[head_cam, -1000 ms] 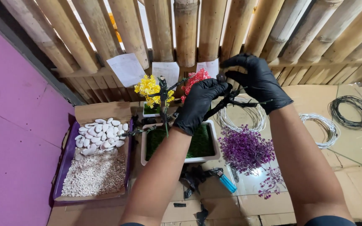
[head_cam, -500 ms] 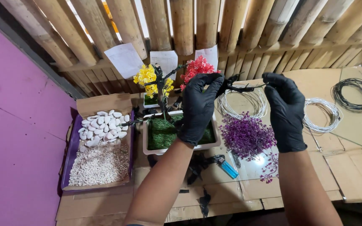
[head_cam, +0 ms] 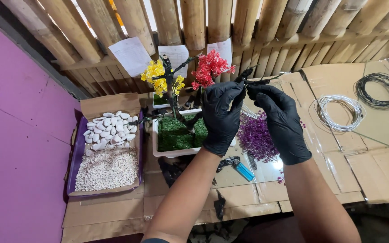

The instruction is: The person assembles a miniature bonsai tree by attaching colorful artificial flowers to a black wire frame. They use black tape to secure the flowers and wires to the frame, working over a white rectangular pot filled with green moss.

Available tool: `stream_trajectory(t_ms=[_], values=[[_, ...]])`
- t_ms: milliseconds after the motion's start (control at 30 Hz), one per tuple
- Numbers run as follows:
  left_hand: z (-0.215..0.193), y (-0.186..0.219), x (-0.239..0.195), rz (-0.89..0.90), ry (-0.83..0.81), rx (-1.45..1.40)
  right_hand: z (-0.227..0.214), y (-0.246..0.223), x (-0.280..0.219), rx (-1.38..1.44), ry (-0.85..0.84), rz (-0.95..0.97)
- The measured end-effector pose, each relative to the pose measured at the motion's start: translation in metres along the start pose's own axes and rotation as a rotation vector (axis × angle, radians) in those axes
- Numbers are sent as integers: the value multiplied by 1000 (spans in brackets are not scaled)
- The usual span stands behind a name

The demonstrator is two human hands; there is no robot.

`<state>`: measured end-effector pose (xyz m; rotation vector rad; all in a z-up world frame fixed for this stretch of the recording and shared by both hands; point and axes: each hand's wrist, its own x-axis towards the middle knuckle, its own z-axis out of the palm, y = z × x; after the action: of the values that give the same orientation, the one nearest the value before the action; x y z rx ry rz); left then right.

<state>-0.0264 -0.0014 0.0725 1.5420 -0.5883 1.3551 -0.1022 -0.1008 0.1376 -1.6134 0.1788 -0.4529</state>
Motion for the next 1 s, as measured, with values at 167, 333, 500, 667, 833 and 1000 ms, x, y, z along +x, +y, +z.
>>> stream_trajectory(t_ms=[167,333,500,667,833,1000], values=[[1,-18,-15,129,-30,118,14,-5,12,-60,23,97],[18,-58,-56,213,-32,326,26,-5,19,-146,52,141],[23,-77,-70,291,-139,311,34,6,31,-46,90,85],[-17,-35,-49,252,-170,36,29,10,24,-83,86,64],[-14,-25,4,-217,-81,-133,18,20,19,-226,120,-124],[14,-48,10,-690,-446,-666,4,15,19,-629,182,-459]])
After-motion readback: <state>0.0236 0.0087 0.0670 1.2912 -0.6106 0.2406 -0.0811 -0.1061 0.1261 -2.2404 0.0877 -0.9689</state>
